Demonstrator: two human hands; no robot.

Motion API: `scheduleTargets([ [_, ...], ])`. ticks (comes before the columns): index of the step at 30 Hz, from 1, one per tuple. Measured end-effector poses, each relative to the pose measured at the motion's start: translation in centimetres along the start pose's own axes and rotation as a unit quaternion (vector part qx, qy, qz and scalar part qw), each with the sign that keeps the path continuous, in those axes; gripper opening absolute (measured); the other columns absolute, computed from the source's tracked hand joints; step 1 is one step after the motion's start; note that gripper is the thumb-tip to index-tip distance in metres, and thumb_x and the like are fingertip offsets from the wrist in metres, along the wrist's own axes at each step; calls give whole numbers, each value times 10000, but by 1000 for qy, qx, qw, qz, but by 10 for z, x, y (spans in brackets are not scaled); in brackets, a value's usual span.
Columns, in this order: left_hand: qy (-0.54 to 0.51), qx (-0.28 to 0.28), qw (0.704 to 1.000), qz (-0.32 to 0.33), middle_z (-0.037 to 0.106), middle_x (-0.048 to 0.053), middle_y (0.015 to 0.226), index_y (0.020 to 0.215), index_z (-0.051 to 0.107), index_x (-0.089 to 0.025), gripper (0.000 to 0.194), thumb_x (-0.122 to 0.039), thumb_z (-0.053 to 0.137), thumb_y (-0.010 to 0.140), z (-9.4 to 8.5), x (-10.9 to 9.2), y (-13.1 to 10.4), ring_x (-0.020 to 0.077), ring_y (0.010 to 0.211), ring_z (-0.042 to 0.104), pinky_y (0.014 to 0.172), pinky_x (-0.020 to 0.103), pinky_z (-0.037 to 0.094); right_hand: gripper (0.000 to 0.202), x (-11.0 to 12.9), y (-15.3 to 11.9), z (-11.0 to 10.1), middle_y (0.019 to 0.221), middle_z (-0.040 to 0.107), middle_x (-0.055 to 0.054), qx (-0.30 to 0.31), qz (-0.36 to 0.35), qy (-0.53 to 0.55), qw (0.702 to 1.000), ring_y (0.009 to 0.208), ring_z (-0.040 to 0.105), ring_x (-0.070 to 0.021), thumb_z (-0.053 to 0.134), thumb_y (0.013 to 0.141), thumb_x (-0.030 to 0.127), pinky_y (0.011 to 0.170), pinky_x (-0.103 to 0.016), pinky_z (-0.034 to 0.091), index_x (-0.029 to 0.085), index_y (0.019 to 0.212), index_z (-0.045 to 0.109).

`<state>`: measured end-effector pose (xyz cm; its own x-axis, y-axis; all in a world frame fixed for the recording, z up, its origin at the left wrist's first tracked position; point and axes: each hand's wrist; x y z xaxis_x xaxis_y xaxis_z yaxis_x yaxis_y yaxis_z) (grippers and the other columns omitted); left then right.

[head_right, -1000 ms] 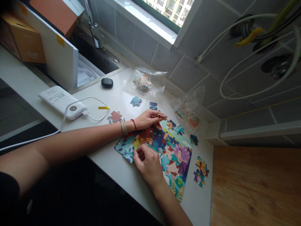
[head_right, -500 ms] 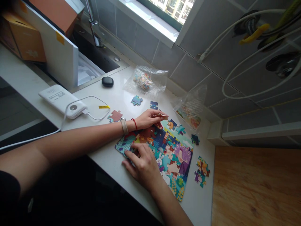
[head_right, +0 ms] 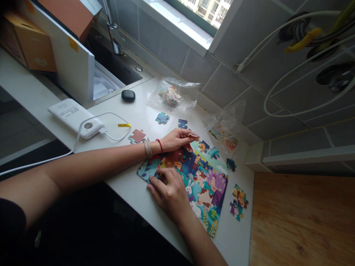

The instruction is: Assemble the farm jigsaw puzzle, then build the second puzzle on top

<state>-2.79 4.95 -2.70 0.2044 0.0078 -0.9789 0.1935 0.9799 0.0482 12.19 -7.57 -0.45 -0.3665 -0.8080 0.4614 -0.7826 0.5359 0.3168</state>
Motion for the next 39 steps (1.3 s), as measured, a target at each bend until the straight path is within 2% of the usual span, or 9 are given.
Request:
scheduleTargets([
  [5, -26, 15, 999, -18, 776, 138, 1208, 1186, 770, -137, 272, -290, 716, 968, -2, -4, 1, 92, 678, 732, 639, 197, 602, 178, 0, 0, 0, 1137, 706, -133, -9, 6, -10, 1000, 1035, 659, -262, 703, 989, 269, 867, -430, 599, 233, 1146, 778],
  [13, -29, 16, 999, -33, 779, 130, 1208, 1179, 770, -128, 234, -210, 683, 977, -1, -8, -1, 86, 668, 734, 649, 191, 598, 200, -1, 0, 0, 1176, 705, -140, 8, 9, -27, 1000, 1065, 652, -279, 704, 982, 264, 884, -451, 599, 249, 1167, 780],
  [22, -34, 13, 999, -32, 789, 116, 1161, 1165, 777, -133, 246, -252, 730, 954, -2, -7, -1, 85, 662, 727, 649, 193, 604, 221, -1, 3, -3, 1198, 684, -138, 26, -10, -50, 998, 1074, 649, -275, 705, 974, 263, 908, -444, 602, 259, 1183, 777],
  [25, -25, 17, 999, -29, 788, 128, 1167, 1182, 772, -127, 255, -246, 700, 968, -3, -6, 0, 95, 663, 736, 639, 201, 603, 242, -3, 2, -6, 1150, 678, -133, 0, -13, -27, 1000, 1006, 646, -261, 718, 967, 300, 864, -429, 602, 247, 1196, 773],
  [29, -10, 5, 1000, -8, 793, 142, 1170, 1160, 784, -114, 259, -198, 719, 923, -3, -2, 1, 152, 832, 777, 742, 244, 632, 180, -10, 1, -18, 956, 656, -87, -99, 39, 43, 993, 833, 631, -212, 694, 967, 251, 719, -359, 582, 237, 1115, 795],
  [32, -1, 0, 1000, 7, 793, 150, 1188, 1127, 795, -106, 301, -120, 765, 828, -4, 1, 1, 222, 1042, 774, 925, 335, 638, 157, -21, 1, -28, 853, 649, -53, -179, 137, 82, 971, 778, 639, -201, 639, 990, 250, 713, -354, 565, 241, 966, 794],
  [34, 2, 23, 1000, 13, 779, 151, 1233, 1158, 787, -108, 379, -68, 754, 782, -5, 2, 0, 255, 1145, 751, 1007, 390, 620, 168, -30, 1, -32, 871, 674, -50, -226, 210, 119, 944, 803, 655, -206, 627, 996, 311, 754, -360, 568, 233, 949, 768],
  [37, 3, 79, 996, 37, 738, 134, 1330, 1261, 749, -133, 526, 6, 682, 758, -4, 2, -4, 257, 1263, 700, 1103, 422, 569, 249, -45, 2, -30, 980, 700, -55, -275, 307, 215, 885, 836, 683, -202, 640, 972, 426, 736, -338, 584, 226, 1111, 693],
  [39, 1, 117, 991, 62, 706, 121, 1387, 1324, 717, -157, 621, 51, 618, 748, -2, 2, -7, 240, 1316, 666, 1162, 419, 520, 370, -52, 3, -27, 1029, 695, -53, -290, 338, 278, 851, 810, 694, -191, 672, 935, 473, 688, -317, 591, 232, 1212, 626],
])
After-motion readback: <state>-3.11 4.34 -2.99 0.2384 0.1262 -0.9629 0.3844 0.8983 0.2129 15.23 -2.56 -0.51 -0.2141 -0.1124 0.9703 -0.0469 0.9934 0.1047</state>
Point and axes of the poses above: each hand's wrist, its own y-axis towards the middle knuckle, its own z-axis out of the palm, x = y × z
